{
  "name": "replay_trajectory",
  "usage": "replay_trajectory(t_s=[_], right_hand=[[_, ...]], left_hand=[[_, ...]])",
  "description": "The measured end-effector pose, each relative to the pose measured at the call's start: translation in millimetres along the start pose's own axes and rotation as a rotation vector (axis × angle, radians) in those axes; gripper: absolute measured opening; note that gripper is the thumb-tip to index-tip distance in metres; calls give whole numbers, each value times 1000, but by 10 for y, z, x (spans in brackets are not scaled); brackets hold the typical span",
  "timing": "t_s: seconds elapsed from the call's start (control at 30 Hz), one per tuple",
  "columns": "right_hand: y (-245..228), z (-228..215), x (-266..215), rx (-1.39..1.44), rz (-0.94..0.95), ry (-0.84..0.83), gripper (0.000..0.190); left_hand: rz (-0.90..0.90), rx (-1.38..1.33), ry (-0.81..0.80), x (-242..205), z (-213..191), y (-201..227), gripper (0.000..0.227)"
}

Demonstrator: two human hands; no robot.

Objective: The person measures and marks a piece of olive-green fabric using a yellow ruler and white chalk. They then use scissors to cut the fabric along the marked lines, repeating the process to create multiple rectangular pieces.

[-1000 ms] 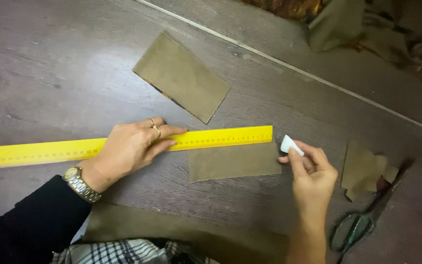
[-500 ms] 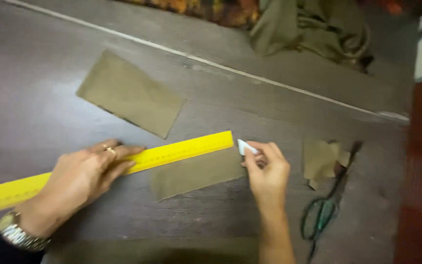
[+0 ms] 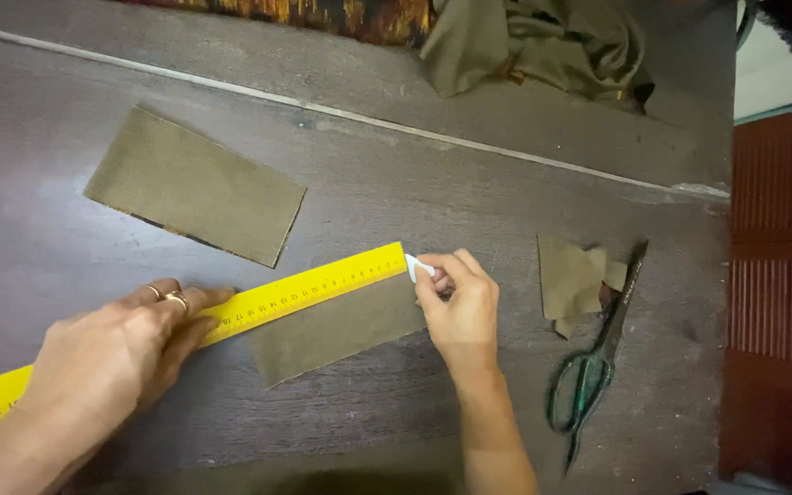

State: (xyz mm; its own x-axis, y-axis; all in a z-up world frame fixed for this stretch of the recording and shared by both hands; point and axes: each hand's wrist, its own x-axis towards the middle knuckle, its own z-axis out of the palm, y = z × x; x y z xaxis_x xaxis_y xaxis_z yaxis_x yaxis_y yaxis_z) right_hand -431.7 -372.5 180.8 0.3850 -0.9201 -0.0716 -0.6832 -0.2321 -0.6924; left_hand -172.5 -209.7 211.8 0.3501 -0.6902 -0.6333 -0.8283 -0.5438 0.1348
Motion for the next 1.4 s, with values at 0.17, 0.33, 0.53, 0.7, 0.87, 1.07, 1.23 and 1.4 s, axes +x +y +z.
replay_trajectory(t_s=[0.17, 0.33, 0.53, 0.7, 0.87, 1.07, 1.23, 1.4], right_hand=[[-31, -147, -54, -158, -22, -95, 9], [-27, -366, -312, 30, -2, 5, 9], [2, -404, -485, 177, 177, 99, 11], [62, -315, -573, 278, 163, 90, 15], [178, -222, -631, 341, 104, 141, 16], [210, -218, -660, 339, 82, 129, 16], [75, -216, -684, 322, 63, 128, 16], [96, -209, -683, 291, 42, 130, 15]], left_hand=[[60, -6, 69, 4, 77, -51, 37], [245, -162, 321, 12, 260, -391, 37], [301, -308, 491, -113, 483, -466, 34], [456, -292, 441, -152, 593, -376, 35], [517, -374, 476, -202, 584, -250, 21], [547, -354, 478, -253, 633, -211, 18], [553, -385, 489, -255, 653, -216, 19], [563, -380, 501, -260, 653, -218, 18]])
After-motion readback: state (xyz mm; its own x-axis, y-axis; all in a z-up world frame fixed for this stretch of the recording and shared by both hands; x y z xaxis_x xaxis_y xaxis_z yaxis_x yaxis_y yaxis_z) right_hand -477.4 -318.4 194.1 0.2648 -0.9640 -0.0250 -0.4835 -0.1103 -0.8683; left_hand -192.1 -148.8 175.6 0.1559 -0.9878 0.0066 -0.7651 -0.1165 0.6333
